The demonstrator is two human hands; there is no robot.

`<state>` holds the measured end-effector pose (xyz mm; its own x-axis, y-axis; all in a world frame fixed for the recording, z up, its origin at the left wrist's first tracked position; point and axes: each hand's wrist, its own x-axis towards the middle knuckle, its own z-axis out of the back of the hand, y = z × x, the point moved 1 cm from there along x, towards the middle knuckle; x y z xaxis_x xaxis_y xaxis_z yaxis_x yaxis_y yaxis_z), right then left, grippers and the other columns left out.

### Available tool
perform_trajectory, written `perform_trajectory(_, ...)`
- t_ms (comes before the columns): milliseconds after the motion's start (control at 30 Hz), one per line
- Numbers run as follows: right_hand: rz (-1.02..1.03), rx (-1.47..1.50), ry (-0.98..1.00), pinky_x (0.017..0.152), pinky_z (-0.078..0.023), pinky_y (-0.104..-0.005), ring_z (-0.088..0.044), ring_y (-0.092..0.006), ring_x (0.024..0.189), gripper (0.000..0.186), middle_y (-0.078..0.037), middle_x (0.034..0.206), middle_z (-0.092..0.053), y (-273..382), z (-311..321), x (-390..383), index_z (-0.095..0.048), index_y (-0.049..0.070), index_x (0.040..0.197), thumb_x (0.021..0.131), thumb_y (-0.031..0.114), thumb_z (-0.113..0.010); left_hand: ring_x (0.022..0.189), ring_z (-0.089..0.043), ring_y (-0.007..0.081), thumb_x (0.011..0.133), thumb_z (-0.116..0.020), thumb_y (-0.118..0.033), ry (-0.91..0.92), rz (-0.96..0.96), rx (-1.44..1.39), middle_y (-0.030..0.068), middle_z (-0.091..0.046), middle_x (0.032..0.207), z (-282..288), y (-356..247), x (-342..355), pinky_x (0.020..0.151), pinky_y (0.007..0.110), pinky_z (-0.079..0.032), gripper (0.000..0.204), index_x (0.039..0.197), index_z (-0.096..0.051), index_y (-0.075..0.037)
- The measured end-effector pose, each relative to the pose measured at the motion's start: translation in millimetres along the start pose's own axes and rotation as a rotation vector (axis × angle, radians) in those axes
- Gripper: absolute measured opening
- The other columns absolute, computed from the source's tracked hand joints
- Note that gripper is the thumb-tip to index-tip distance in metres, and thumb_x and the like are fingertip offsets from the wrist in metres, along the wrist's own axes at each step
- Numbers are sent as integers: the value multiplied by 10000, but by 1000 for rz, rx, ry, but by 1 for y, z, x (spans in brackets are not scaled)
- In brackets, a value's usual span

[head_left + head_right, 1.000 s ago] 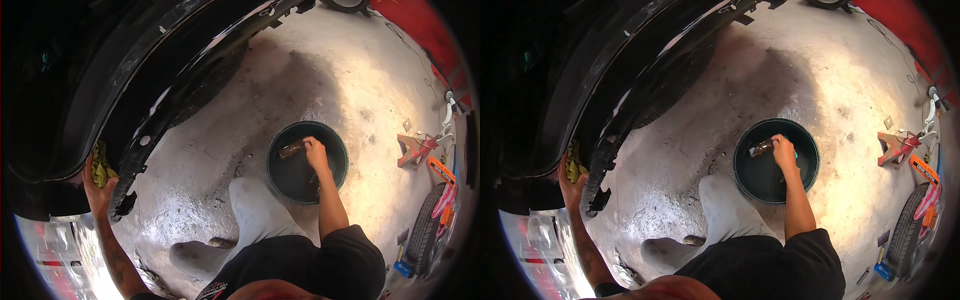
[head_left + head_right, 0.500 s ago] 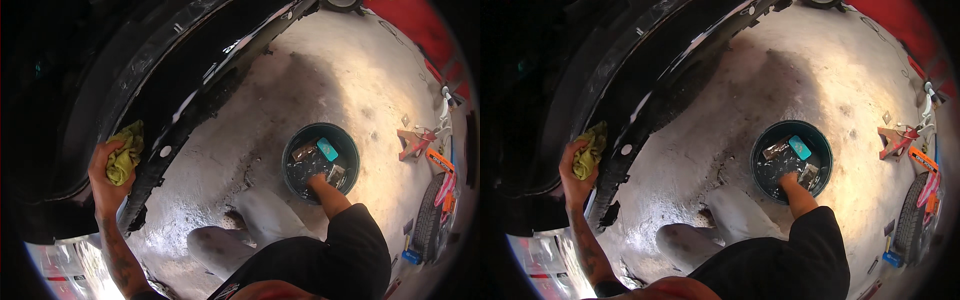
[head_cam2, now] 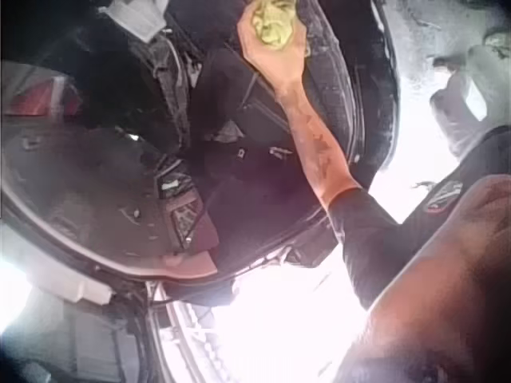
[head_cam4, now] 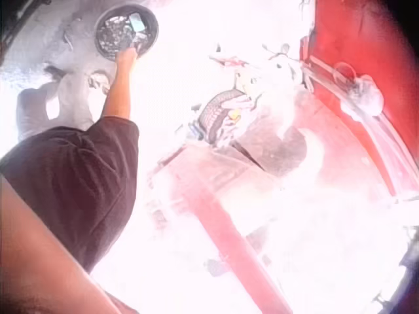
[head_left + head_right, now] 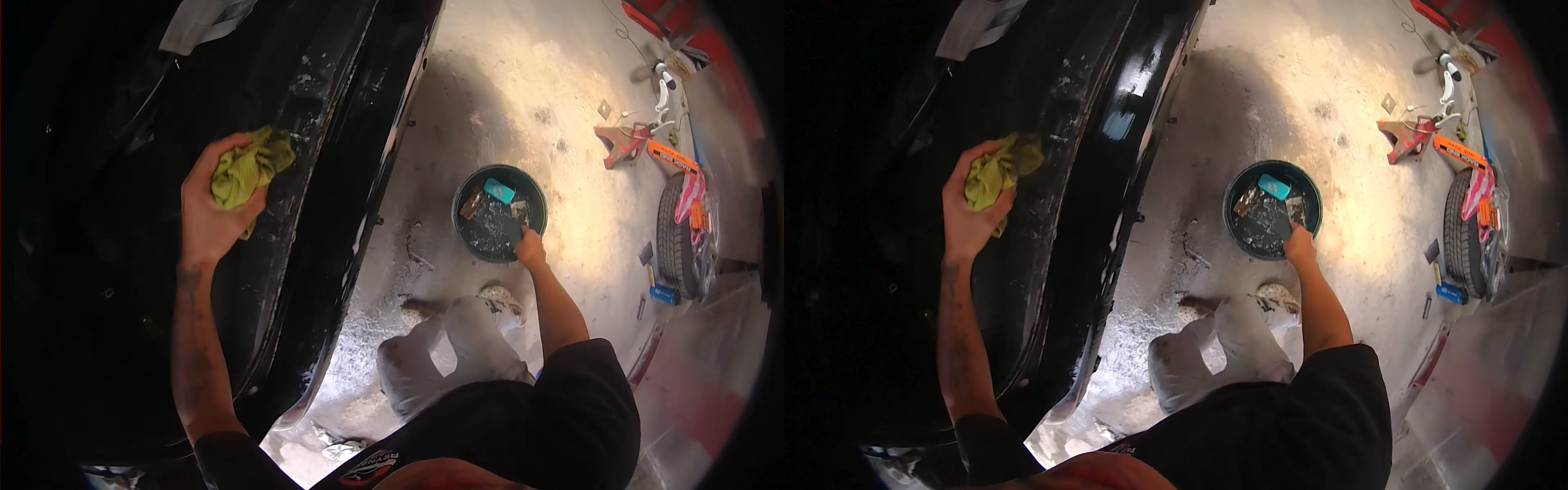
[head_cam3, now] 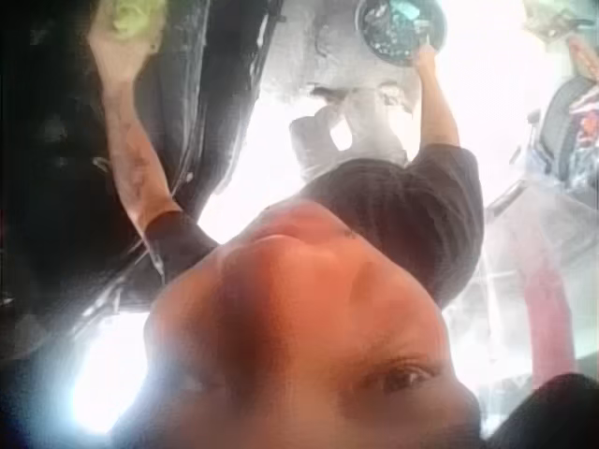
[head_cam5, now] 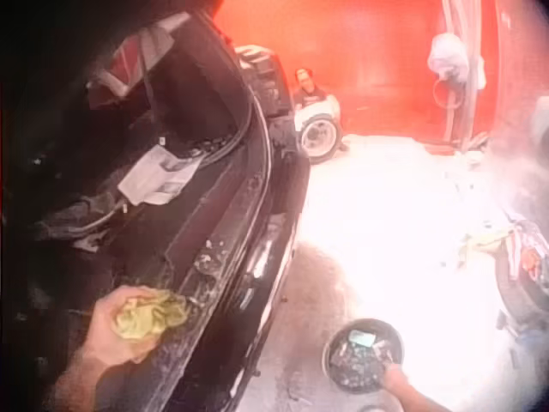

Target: Wet sanding a car bumper area using a sanding block and water from a bucket.

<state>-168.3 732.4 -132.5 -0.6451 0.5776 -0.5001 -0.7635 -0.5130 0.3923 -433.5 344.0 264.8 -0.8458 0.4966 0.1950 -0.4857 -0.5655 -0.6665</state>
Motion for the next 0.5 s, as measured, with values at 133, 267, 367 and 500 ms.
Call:
perform_trajectory(133, 26, 227, -147, 914, -519, -461, -650, -451, 1064, 503, -285, 1195, -650, 25, 32, -31, -529, -4, 1338, 844, 66, -594, 965, -622, 93, 808, -709, 23, 54, -112, 76, 29, -664, 1084, 11, 1, 76, 843, 252, -517, 462, 1249, -611, -74)
perform_trajectory(267, 11, 807, -331, 793, -544, -383, -684, -305, 878, 617, -186, 1126, -660, 66, 29, -37, -425, -38, 1401, 879, 162, -684, 977, -648, 121, 809, -752, -91, 92, -217, 209, 42, -690, 1080, -10, 2, 160, 860, 288, -522, 472, 1259, -612, -109)
perform_trajectory(367, -62, 941, -115, 744, -540, -321, -645, -230, 805, 686, -149, 1097, -620, 142, 58, -65, -362, -2, 1437, 877, 198, -703, 1043, -669, 250, 757, -772, -108, 77, -275, 314, 112, -661, 1127, -24, 30, 203, 901, 356, -527, 509, 1242, -618, -118)
perform_trajectory(500, -246, 1351, 137, 723, -498, -277, -601, -133, 827, 650, -120, 1058, -609, 183, 44, -49, -298, 37, 1490, 934, 125, -624, 1109, -653, 237, 800, -782, -125, 49, -495, 402, 99, -659, 1170, -49, 49, 245, 927, 340, -516, 519, 1288, -605, -113)
